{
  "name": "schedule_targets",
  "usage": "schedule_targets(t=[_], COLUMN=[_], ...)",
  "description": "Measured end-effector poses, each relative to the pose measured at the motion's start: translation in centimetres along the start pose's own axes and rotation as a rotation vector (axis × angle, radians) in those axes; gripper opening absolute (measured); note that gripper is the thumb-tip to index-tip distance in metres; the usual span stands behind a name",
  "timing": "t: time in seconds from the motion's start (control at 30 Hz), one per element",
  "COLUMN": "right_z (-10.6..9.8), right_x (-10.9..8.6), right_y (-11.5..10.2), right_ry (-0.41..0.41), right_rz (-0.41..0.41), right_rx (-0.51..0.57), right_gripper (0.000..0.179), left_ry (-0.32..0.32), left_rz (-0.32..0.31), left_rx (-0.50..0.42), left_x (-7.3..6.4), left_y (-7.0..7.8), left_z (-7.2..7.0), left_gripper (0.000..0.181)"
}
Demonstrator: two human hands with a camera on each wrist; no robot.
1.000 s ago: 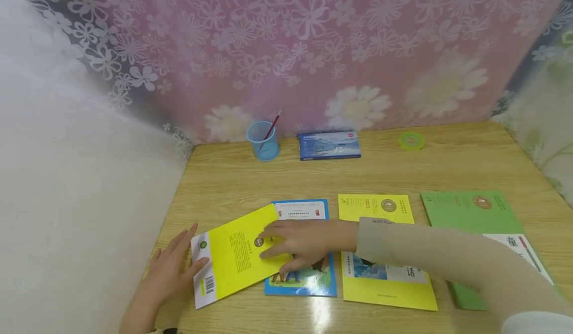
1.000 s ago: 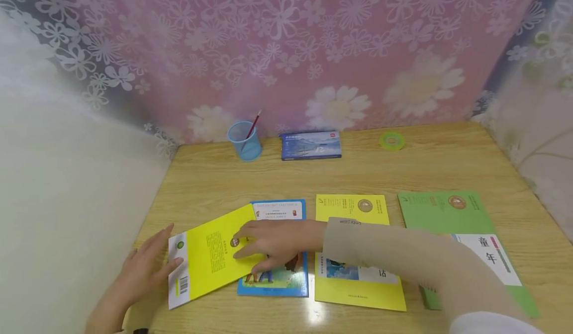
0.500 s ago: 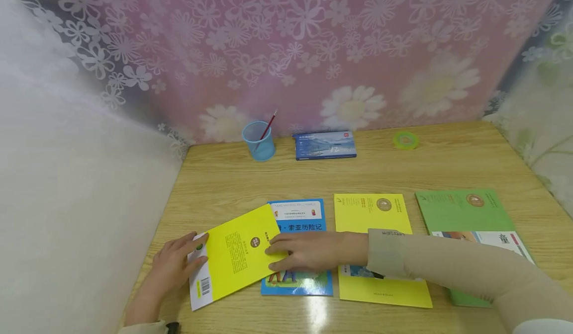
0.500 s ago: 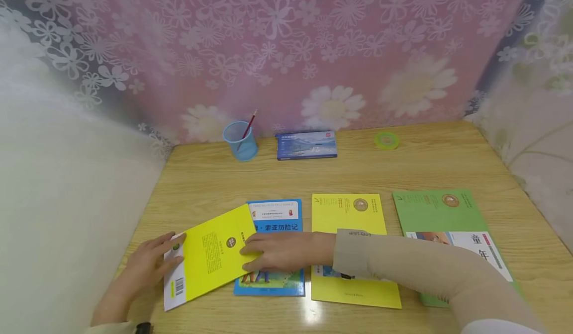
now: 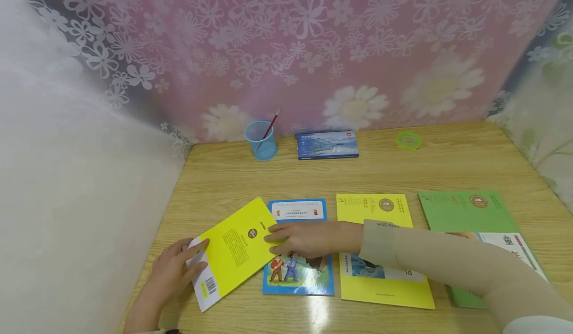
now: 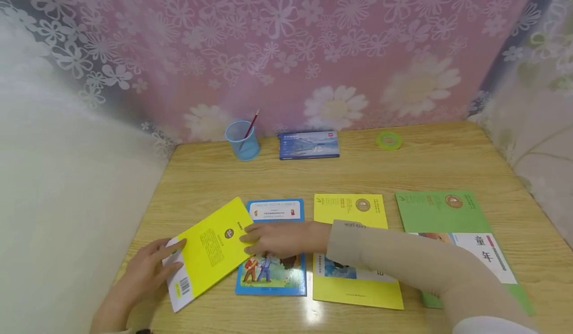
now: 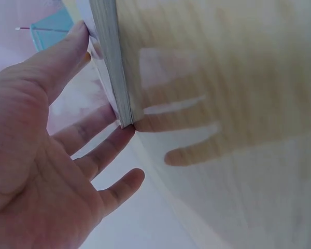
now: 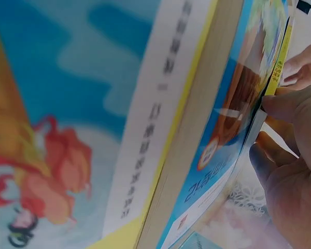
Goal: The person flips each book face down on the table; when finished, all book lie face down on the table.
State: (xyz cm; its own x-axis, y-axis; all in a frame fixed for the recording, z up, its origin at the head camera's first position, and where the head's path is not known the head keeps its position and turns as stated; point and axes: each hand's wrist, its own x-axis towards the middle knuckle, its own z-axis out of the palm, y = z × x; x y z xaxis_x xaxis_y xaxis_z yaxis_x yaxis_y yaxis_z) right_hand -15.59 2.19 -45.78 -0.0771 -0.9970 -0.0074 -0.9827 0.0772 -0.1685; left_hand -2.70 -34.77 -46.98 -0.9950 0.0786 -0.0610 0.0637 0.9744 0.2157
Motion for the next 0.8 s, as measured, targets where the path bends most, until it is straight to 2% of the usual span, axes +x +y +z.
schedule_targets(t=[0.17,0.47,0.6,0.7,0.8], right_z=[-0.1,-0.6,-0.9,-1.1,-1.1], right_x=[0.7,1.8,2.3,2.6,2.9], right_y=[0.7,1.7,1.8,1.9,2.3], right_ry=[-0.032,-0.072,-0.107,-0.132,-0.153], right_rz=[0.034,0.124,0.124,0.115,0.119], right_rx=[-0.072,-0.061,-0.082,-0.082,-0.066], right_gripper=[0.050,0.050,0.045,0.049,0.054], left_ry=[0.023,0.034,0.001,-0.034,-0.050], left_rz=[-0.001,-0.030,-0.083,-0.119,-0.129], left_rx=[-0.017,-0.048,-0.039,-0.037,-0.030], left_x=[-0.9,-2.2,-2.7,-3.0,-3.2], left_y=[-0.1,0.4,0.6,0.7,1.0], left_z=[0.3,0.7,1.0,1.2,1.2], left_gripper=[0.057,0.059,0.061,0.062,0.064])
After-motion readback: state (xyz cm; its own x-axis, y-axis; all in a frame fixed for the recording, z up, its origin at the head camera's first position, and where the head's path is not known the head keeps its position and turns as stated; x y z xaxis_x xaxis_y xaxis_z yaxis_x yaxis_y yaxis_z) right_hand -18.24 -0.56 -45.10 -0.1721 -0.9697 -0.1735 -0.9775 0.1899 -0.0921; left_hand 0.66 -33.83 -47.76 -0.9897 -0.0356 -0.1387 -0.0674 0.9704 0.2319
